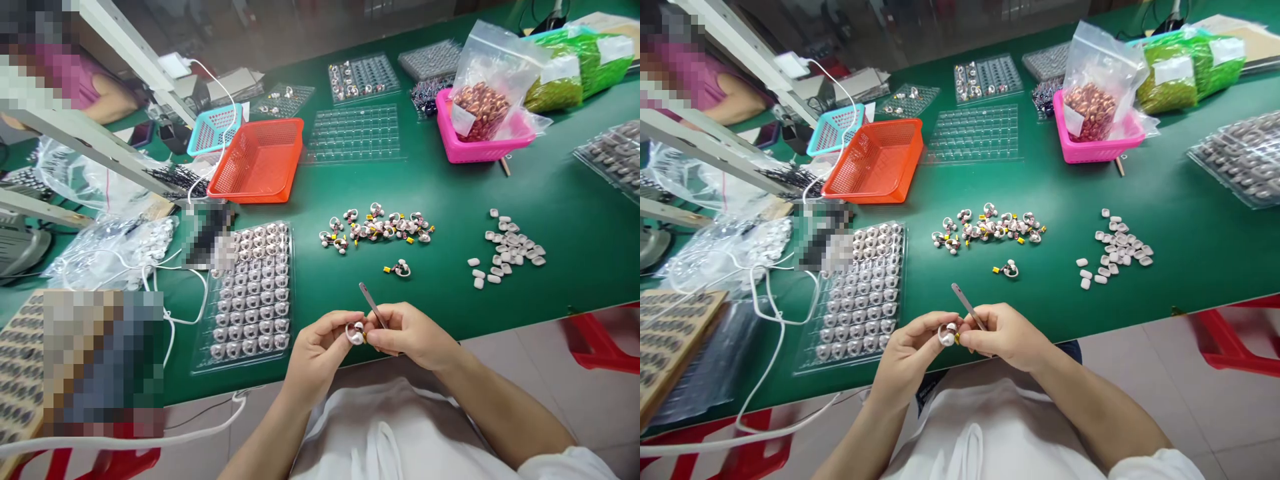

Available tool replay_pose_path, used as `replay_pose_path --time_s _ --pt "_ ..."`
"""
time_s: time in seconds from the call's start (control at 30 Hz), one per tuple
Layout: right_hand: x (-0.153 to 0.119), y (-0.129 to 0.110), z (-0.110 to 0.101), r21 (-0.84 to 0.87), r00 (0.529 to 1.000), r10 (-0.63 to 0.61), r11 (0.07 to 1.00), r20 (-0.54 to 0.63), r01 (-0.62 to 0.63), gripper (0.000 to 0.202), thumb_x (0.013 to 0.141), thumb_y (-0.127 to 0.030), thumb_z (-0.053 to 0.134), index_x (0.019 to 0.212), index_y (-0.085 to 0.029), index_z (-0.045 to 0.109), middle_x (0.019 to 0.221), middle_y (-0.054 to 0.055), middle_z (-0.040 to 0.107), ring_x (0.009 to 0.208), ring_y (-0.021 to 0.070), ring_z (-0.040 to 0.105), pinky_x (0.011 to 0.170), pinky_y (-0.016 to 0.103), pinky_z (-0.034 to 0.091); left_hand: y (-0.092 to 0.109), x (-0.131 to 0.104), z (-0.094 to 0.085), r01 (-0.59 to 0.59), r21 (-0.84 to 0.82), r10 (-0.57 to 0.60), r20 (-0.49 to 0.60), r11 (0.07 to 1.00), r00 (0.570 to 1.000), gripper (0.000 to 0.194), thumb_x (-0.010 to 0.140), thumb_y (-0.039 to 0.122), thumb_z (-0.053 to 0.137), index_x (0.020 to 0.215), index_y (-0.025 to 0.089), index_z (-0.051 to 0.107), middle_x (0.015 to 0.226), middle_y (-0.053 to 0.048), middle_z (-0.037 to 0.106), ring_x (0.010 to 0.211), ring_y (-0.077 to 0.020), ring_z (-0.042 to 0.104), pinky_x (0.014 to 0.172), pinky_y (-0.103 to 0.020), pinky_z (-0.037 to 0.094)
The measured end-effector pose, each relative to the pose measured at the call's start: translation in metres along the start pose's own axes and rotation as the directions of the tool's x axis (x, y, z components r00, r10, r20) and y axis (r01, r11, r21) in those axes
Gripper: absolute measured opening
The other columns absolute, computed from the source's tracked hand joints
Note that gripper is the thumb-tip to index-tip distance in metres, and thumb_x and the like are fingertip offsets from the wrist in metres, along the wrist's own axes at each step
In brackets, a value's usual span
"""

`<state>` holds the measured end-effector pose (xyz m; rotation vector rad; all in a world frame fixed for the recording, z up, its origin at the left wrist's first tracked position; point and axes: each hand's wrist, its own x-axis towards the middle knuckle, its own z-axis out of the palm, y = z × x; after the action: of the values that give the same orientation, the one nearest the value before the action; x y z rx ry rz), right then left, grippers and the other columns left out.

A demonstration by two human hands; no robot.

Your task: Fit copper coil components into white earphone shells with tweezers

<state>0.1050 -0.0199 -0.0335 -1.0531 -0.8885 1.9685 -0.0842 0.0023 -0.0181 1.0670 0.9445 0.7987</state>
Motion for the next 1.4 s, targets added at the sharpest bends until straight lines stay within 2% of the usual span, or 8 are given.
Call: replay_pose_path --time_s 0.2,0.33,0.5,0.63,0.73,0.97,1.4 --pt "-0.006 0.004 0.008 -0.182 0.968 -0.189 0.971 -0.166 0.158 0.019 0.09 -0.035 0.064 0.084 -0.017 0.063 0.07 -0.003 0.05 0.061 0.0111 0.039 0.055 0.025 0.031 -0.005 0.001 0.003 -0.075 0.156 0.087 -0.074 0.985 0.993 0.018 0.086 0.018 0.072 0.099 0.026 0.08 0.091 -0.002 0.077 0.084 -0.0147 0.07 0.077 -0.02 0.055" --pt "-0.005 0.008 0.01 -0.23 0.948 -0.237 0.955 -0.212 0.187 0.017 0.09 -0.033 0.062 0.083 -0.017 0.063 0.071 -0.002 0.053 0.062 0.0119 0.041 0.055 0.025 0.034 -0.004 0.005 0.001 -0.092 0.196 0.106 -0.061 0.976 0.992 0.02 0.085 0.017 0.072 0.1 0.025 0.081 0.093 -0.004 0.079 0.086 -0.0168 0.072 0.076 -0.021 0.056" --pt "-0.005 0.012 0.01 -0.223 0.944 -0.228 0.959 -0.24 0.174 0.017 0.089 -0.034 0.065 0.083 -0.018 0.063 0.07 -0.002 0.054 0.06 0.0118 0.041 0.054 0.025 0.033 0.001 0.007 -0.002 -0.159 0.284 0.167 -0.006 0.946 0.986 0.021 0.082 0.013 0.072 0.098 0.024 0.082 0.09 -0.006 0.08 0.081 -0.0188 0.073 0.073 -0.024 0.057" --pt "-0.005 0.014 0.009 -0.213 0.946 -0.215 0.963 -0.242 0.164 0.018 0.089 -0.036 0.066 0.082 -0.019 0.063 0.074 0.001 0.057 0.066 0.0146 0.048 0.057 0.026 0.038 0.001 0.006 -0.004 -0.249 0.352 0.258 0.023 0.902 0.966 0.024 0.084 0.012 0.07 0.1 0.025 0.082 0.086 -0.006 0.08 0.077 -0.019 0.072 0.072 -0.027 0.057" --pt "-0.005 0.015 0.008 -0.21 0.949 -0.216 0.963 -0.23 0.169 0.019 0.089 -0.037 0.066 0.082 -0.019 0.063 0.076 0.002 0.059 0.07 0.0164 0.052 0.061 0.027 0.041 -0.001 0.005 -0.004 -0.281 0.377 0.284 0.048 0.883 0.958 0.026 0.084 0.01 0.07 0.101 0.025 0.081 0.085 -0.006 0.08 0.074 -0.0186 0.072 0.071 -0.027 0.056" --pt "-0.004 0.019 0.007 -0.195 0.944 -0.235 0.962 -0.23 0.192 0.023 0.089 -0.041 0.066 0.083 -0.019 0.061 0.073 -0.001 0.054 0.067 0.0149 0.048 0.061 0.027 0.04 -0.002 0.004 -0.004 -0.293 0.421 0.299 0.053 0.858 0.953 0.025 0.085 0.01 0.068 0.102 0.024 0.081 0.084 -0.006 0.08 0.073 -0.0185 0.071 0.068 -0.027 0.056" --pt "-0.003 0.022 0.011 -0.148 0.926 -0.244 0.967 -0.287 0.209 0.03 0.084 -0.045 0.073 0.082 -0.021 0.056 0.07 -0.002 0.049 0.064 0.0136 0.043 0.057 0.025 0.038 0.001 0.001 0.001 -0.283 0.347 0.279 0.063 0.894 0.958 0.022 0.086 0.017 0.071 0.104 0.024 0.081 0.085 -0.007 0.079 0.074 -0.0188 0.071 0.069 -0.027 0.055"
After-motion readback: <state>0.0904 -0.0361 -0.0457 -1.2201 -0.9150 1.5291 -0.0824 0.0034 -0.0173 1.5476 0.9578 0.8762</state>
